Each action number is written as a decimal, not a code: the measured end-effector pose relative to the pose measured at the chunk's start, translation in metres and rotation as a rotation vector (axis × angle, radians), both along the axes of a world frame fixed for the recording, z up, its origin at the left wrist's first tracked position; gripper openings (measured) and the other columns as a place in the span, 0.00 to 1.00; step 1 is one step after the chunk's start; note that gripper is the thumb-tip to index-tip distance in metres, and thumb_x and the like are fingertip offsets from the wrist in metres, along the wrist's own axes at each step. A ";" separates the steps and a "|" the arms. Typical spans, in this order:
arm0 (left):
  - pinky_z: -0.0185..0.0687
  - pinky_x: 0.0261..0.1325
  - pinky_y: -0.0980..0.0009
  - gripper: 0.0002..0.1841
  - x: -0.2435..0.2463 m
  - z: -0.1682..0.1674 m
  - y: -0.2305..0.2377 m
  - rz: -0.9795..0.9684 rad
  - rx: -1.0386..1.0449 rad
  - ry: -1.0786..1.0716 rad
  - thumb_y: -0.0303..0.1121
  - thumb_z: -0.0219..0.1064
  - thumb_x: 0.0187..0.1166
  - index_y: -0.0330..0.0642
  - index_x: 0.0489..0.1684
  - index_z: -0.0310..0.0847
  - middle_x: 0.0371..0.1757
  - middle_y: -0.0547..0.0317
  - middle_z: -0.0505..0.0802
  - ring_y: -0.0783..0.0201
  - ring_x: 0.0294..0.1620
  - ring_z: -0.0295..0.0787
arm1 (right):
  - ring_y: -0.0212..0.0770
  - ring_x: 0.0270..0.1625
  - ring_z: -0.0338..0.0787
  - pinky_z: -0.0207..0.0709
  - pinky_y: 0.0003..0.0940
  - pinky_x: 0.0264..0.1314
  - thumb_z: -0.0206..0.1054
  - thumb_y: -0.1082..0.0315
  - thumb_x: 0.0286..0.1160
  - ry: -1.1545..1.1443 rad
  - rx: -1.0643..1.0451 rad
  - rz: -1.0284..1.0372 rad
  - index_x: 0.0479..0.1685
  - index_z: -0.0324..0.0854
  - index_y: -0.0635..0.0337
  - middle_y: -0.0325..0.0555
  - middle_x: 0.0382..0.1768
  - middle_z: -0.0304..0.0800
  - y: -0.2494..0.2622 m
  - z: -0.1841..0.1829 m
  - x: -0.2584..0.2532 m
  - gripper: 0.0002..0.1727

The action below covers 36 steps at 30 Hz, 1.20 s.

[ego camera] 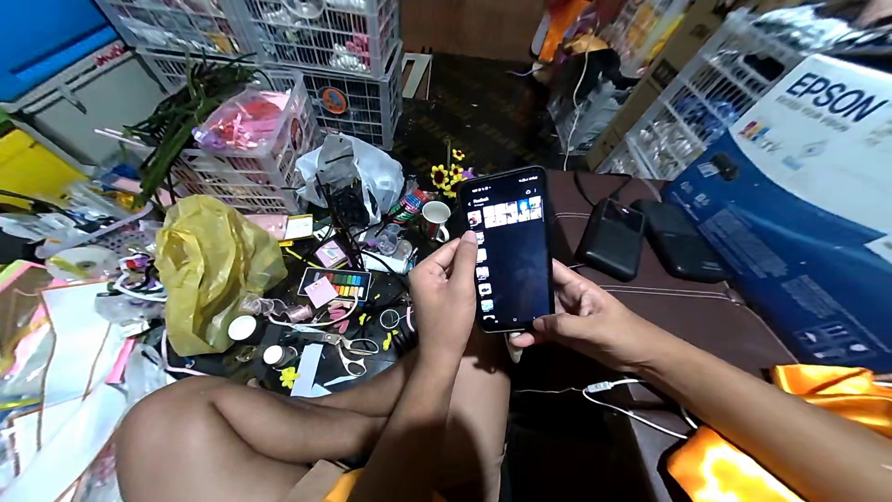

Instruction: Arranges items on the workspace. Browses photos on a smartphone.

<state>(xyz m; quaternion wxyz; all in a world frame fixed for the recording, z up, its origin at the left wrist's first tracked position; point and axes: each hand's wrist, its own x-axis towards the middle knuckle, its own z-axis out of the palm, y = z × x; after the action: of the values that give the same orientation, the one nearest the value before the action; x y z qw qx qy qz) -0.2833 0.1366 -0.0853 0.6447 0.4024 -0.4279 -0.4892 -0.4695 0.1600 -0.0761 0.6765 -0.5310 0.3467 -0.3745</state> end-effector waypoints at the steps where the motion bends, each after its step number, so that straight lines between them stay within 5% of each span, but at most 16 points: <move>1: 0.90 0.38 0.72 0.17 0.000 0.001 0.000 0.001 0.004 0.000 0.36 0.58 0.91 0.36 0.42 0.92 0.31 0.57 0.95 0.69 0.31 0.92 | 0.43 0.58 0.94 0.93 0.39 0.58 0.59 0.85 0.68 -0.001 -0.005 0.001 0.79 0.64 0.51 0.47 0.64 0.88 0.000 0.000 0.000 0.36; 12: 0.86 0.32 0.74 0.13 -0.002 0.001 -0.001 0.037 0.026 -0.068 0.34 0.64 0.87 0.37 0.39 0.92 0.29 0.60 0.94 0.72 0.26 0.89 | 0.42 0.55 0.95 0.93 0.37 0.56 0.58 0.84 0.68 0.009 -0.010 0.004 0.78 0.64 0.51 0.46 0.62 0.89 -0.001 0.000 0.000 0.34; 23: 0.88 0.52 0.70 0.25 0.001 -0.004 0.000 -0.106 -0.004 -0.001 0.40 0.42 0.94 0.35 0.58 0.86 0.46 0.57 0.95 0.71 0.45 0.92 | 0.43 0.54 0.95 0.93 0.40 0.55 0.56 0.79 0.72 -0.054 0.073 -0.053 0.75 0.66 0.51 0.47 0.59 0.89 -0.001 0.004 0.000 0.29; 36: 0.89 0.46 0.72 0.22 -0.001 -0.001 0.001 -0.095 -0.049 0.014 0.35 0.45 0.94 0.35 0.52 0.88 0.38 0.58 0.95 0.71 0.38 0.92 | 0.45 0.56 0.95 0.93 0.41 0.56 0.56 0.79 0.75 -0.114 0.090 -0.022 0.79 0.66 0.51 0.50 0.61 0.90 -0.002 0.002 -0.002 0.30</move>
<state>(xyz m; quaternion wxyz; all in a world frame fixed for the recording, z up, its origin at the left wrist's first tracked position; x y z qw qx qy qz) -0.2842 0.1381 -0.0863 0.6335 0.3622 -0.4539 -0.5114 -0.4712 0.1577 -0.0744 0.7141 -0.4741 0.3299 -0.3955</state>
